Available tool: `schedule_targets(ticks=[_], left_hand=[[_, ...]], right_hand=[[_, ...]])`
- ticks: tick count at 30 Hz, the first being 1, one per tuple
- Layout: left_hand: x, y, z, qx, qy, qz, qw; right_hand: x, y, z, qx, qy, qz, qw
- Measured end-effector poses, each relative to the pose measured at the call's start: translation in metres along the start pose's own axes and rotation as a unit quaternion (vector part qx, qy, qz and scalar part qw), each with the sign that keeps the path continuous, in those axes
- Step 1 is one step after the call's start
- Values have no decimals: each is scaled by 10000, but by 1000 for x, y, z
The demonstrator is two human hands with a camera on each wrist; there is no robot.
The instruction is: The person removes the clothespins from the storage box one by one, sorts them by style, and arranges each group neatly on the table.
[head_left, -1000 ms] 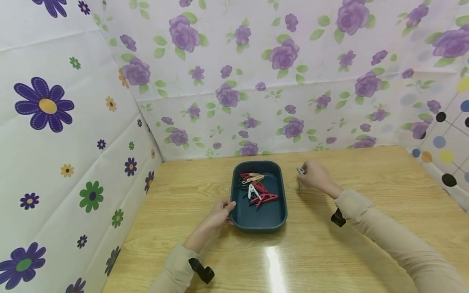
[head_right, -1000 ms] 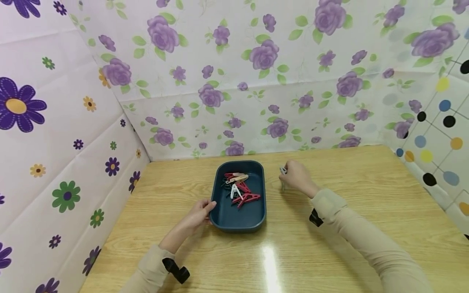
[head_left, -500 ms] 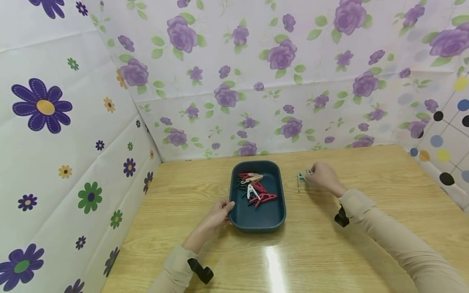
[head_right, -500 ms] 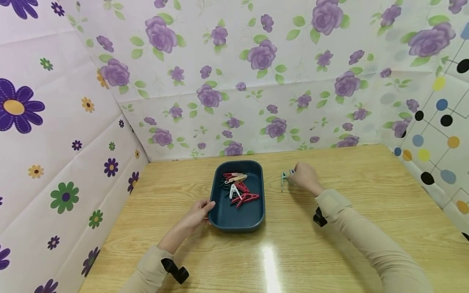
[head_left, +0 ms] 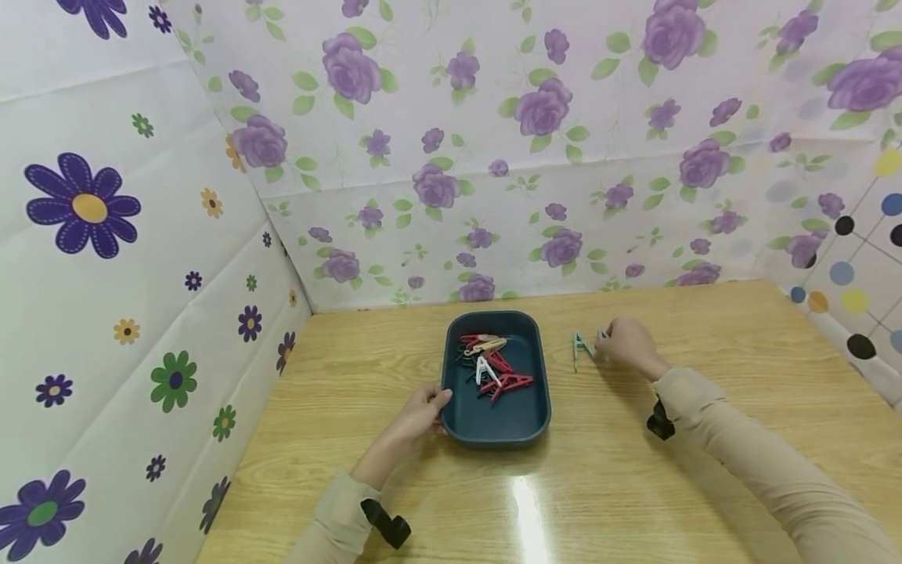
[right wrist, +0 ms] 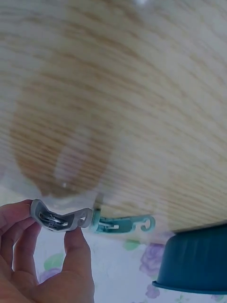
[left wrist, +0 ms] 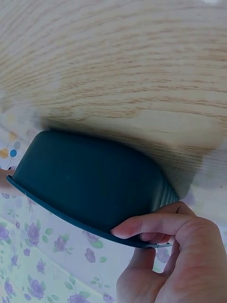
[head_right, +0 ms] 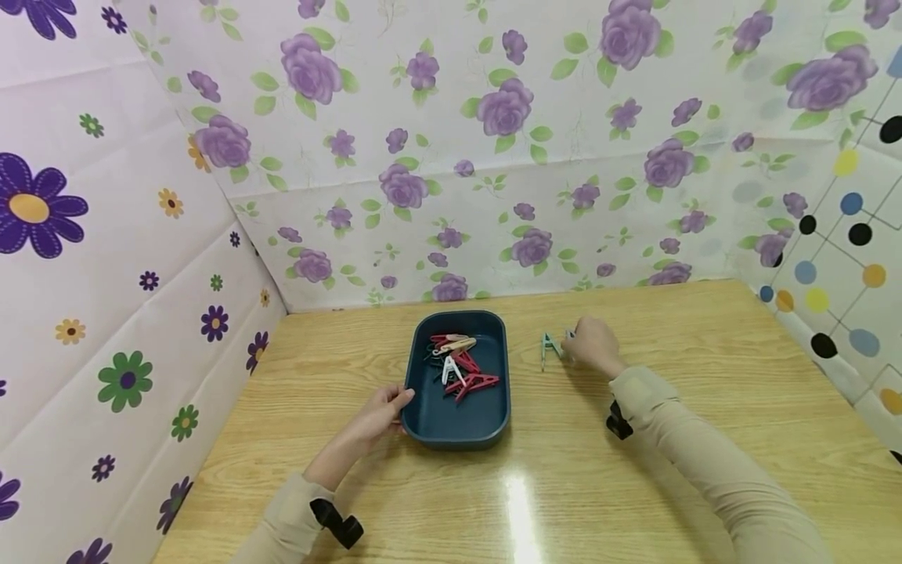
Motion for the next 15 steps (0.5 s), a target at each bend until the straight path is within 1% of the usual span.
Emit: schedule_targets(ticks=[7, 15], left_hand=[[1, 3, 0, 41, -26, 20, 10000], [1, 4, 0, 13, -54, 5, 10000]], right_hand=[[0, -7, -6, -135, 33, -29, 9999], [1, -7, -8, -194, -43, -25, 9998]])
Point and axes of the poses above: each hand's wrist, its own x-axis towards the middle knuckle, its own z-axis out of the back of the hand, y = z × x, the point moved 4 cm from there along x, towards the middle knuckle, and after that the axes turned 11 degrees about -y, right-handed, at the moved point
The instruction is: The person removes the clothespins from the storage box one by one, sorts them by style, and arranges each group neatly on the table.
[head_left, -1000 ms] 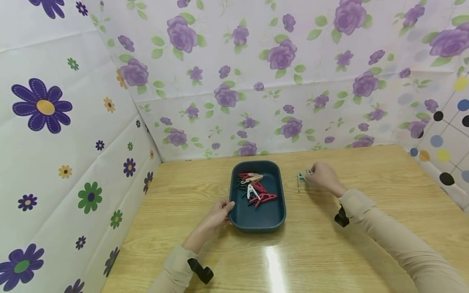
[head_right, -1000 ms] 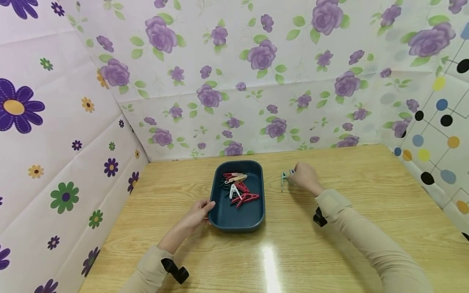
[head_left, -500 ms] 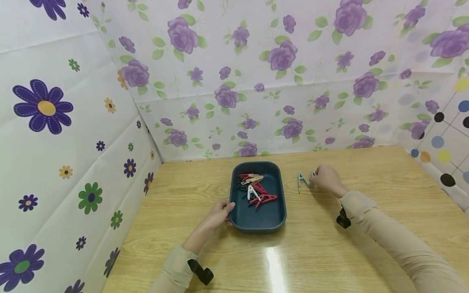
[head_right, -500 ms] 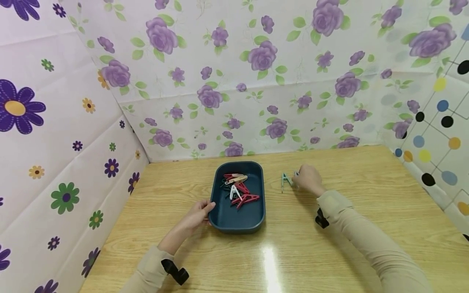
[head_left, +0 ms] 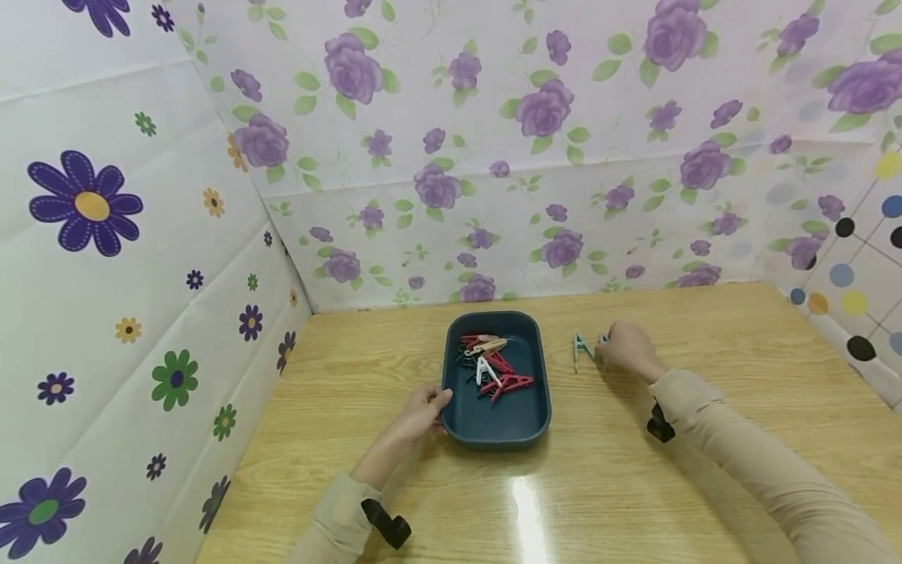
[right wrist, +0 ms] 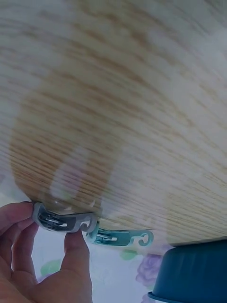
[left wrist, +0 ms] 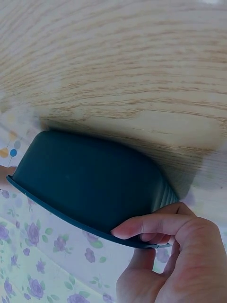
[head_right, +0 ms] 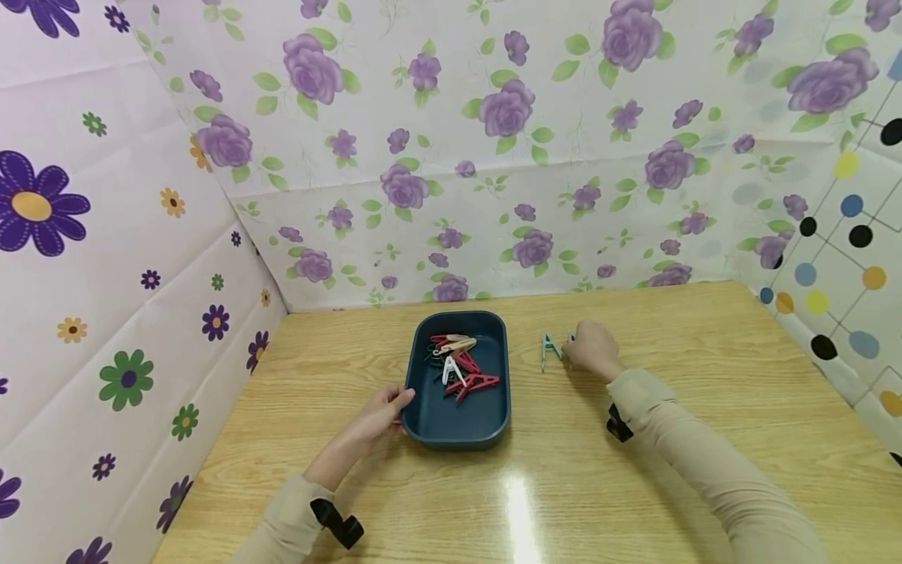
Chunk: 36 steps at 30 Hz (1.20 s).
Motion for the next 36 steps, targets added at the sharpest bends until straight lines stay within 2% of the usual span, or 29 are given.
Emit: schedule_targets(ticks=[6, 11, 14, 21, 31, 36], left_hand=[[1, 0, 0, -18, -16, 19, 10000], [0, -2, 0, -22, -58, 9, 10000], [0, -3, 0, -19, -66, -1, 10000], [2, -1, 0, -56, -12, -19, 10000], [0, -2, 1, -12, -37, -12, 10000], [-8, -11, 1, -37, 39, -27, 10000]], right_hand=[[1, 2, -1, 13, 63, 9, 10000], [2, 8, 2, -192, -92, 163, 9996], [1, 15, 7, -282, -240, 323, 9988], [-3, 36, 14, -197, -274, 550, 9979], [-2, 67, 11, -244, -447, 874, 9949], [1, 77, 10, -199, -410, 902, 9949]])
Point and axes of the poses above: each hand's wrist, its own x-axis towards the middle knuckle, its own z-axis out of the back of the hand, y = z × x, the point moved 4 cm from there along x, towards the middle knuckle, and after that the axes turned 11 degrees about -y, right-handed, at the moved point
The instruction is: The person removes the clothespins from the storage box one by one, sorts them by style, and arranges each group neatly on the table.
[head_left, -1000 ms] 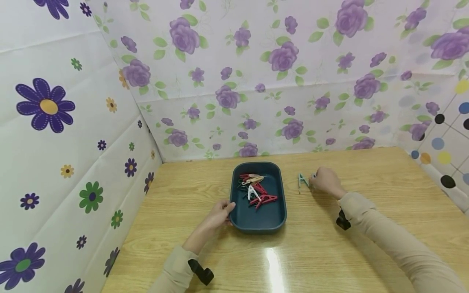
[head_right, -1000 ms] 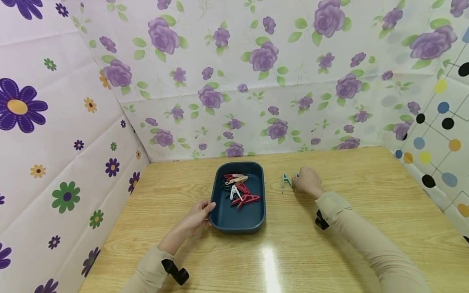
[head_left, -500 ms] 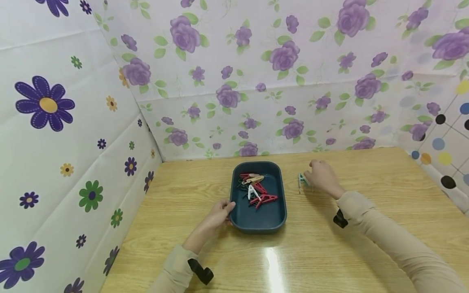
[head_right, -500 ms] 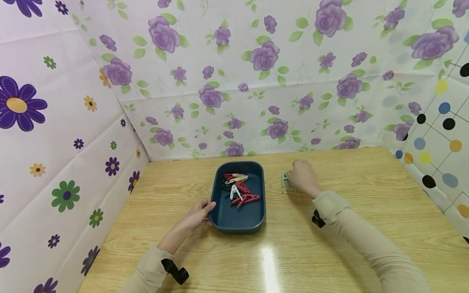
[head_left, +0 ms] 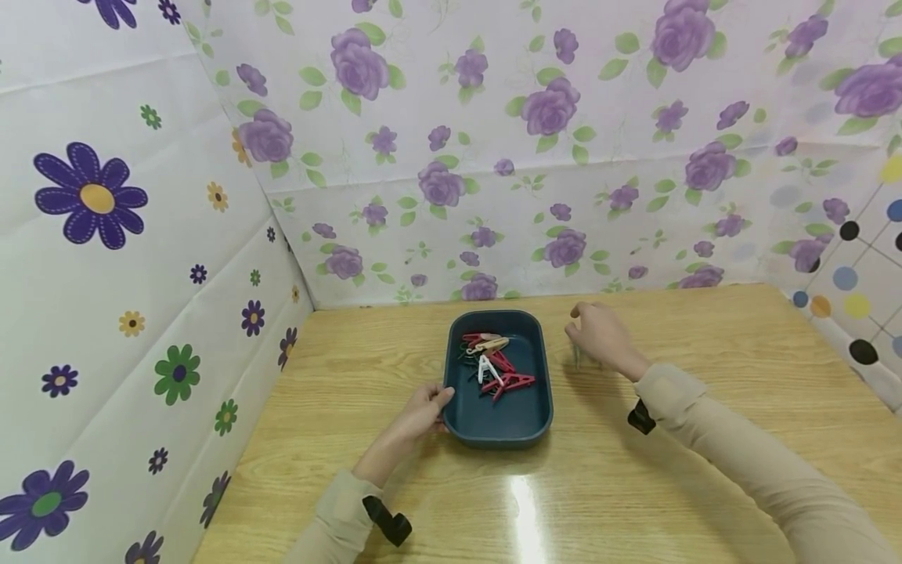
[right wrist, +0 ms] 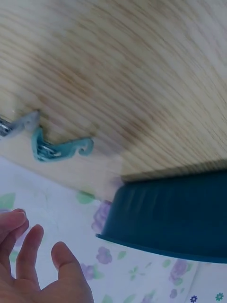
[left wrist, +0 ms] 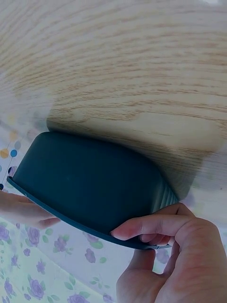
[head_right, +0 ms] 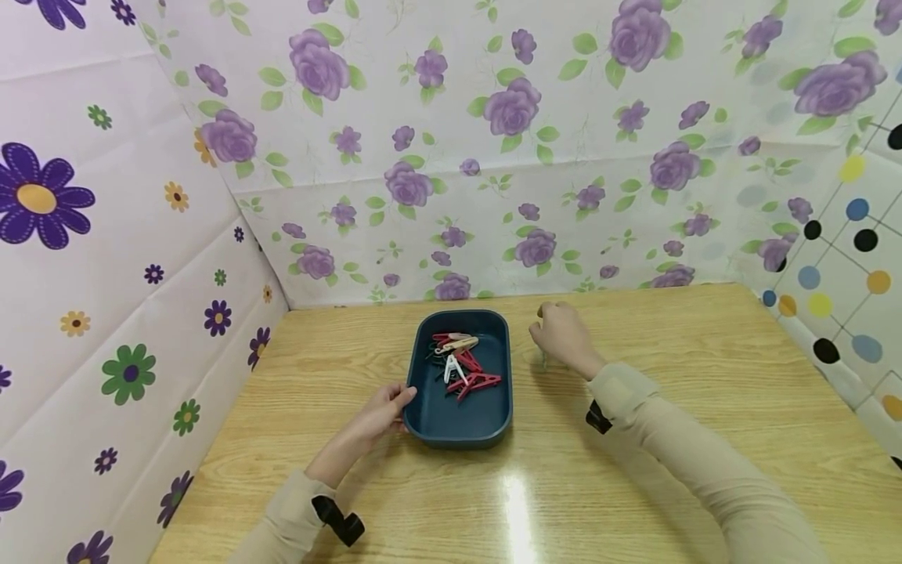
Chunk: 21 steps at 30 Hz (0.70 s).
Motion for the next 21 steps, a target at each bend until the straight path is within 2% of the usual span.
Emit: schedule_targets(ticks=[5, 7, 12, 17, 21], left_hand=[[3, 3, 0, 7, -14, -31, 10000], [6, 8, 0, 28, -37, -57, 10000], [6, 10, 0, 36, -62, -90, 9999], [8, 12, 0, -74, -82, -81, 9999], [9, 11, 0, -135, -100, -57, 9998]], right_hand=[[2, 13, 0, 40, 32, 79, 10000], [3, 18, -1, 48, 26, 160, 9999], [5, 36, -4, 106, 32, 431, 9990], [10, 56, -11, 96, 340, 754, 9965], [17, 72, -21, 44, 825, 1013, 9914]])
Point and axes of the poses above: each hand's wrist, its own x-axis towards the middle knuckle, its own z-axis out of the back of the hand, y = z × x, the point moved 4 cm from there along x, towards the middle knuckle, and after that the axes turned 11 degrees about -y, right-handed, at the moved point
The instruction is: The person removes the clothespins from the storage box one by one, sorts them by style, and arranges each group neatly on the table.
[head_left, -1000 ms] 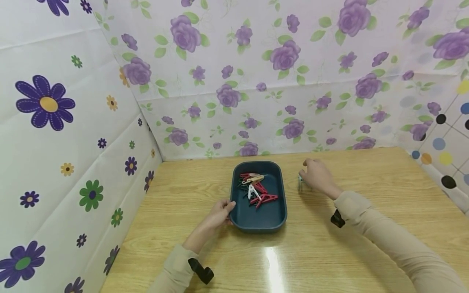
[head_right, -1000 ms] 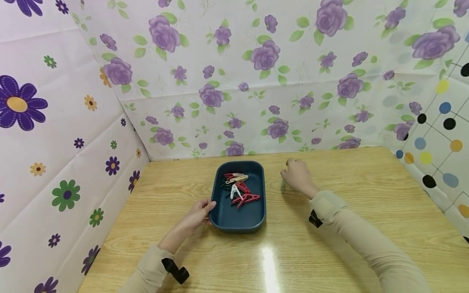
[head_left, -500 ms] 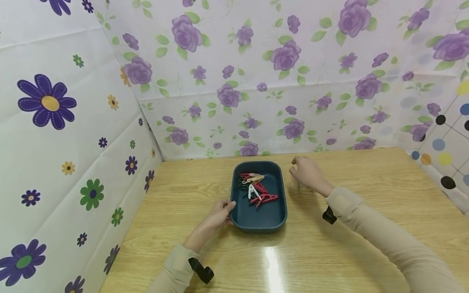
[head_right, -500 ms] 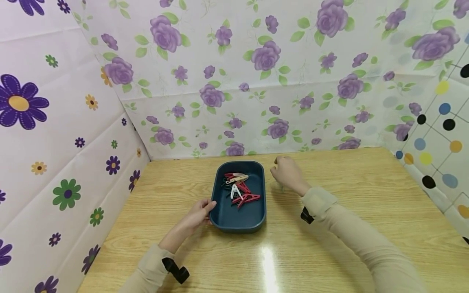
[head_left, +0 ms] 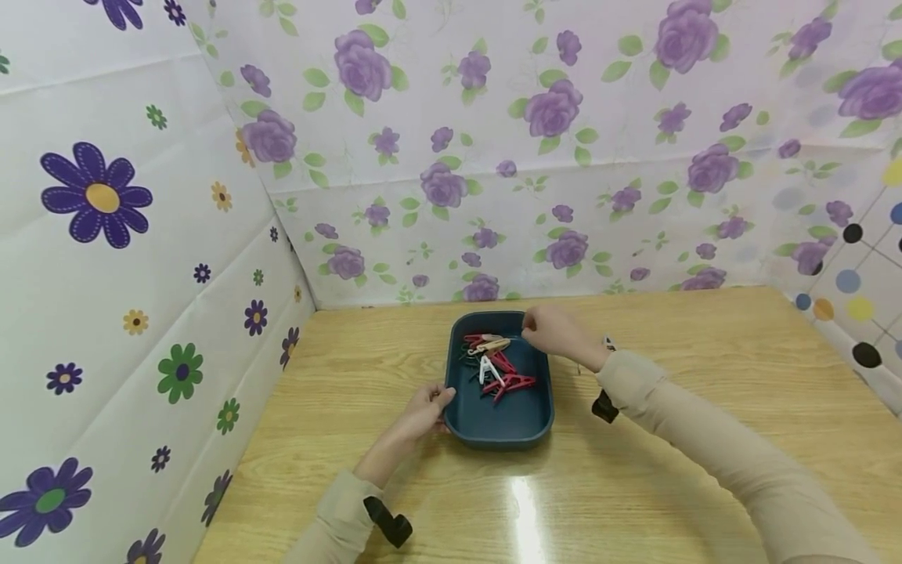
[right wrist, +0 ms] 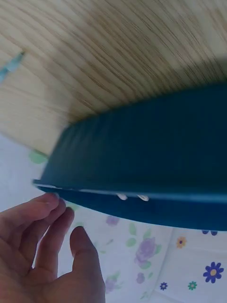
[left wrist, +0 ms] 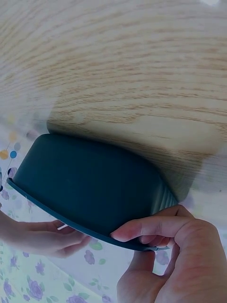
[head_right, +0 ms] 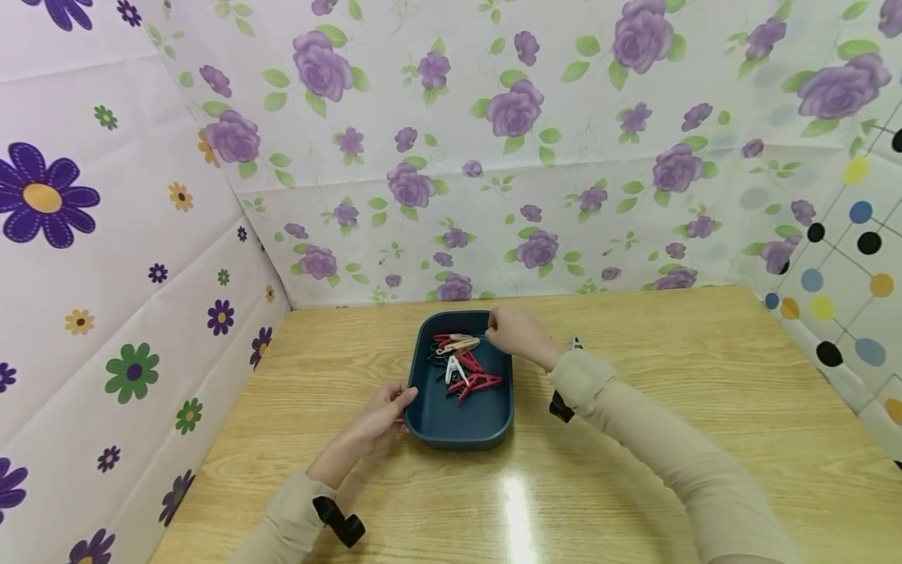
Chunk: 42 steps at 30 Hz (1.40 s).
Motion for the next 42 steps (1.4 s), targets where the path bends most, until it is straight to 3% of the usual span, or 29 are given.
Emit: schedule_targets(ticks=[7, 12, 15, 22, 31, 37, 42], left_hand=[[1, 0, 0, -72, -16, 92, 9999], [0, -2, 0, -81, 11, 85, 9999], [1, -2, -1, -92, 45, 87, 9999], [2, 0, 0, -140, 93, 91, 9998], [2, 1, 2, -121, 10, 77, 9999], [1, 0, 1, -115, -27, 92, 9999], [-3, -5, 0, -153, -50, 53, 9999]], right_hand=[[15, 19, -19, -374, 861, 202, 9954], [19, 31, -32, -416, 1730, 23, 9840], [20, 36, -38, -411, 2011, -68, 9787], [26, 45, -47, -377, 2214, -143, 9743], [32, 42, -61, -493, 2670, -381, 9617], [28, 37, -63, -442, 2482, -62, 9677], [25, 38, -58, -155, 2027, 124, 9790]])
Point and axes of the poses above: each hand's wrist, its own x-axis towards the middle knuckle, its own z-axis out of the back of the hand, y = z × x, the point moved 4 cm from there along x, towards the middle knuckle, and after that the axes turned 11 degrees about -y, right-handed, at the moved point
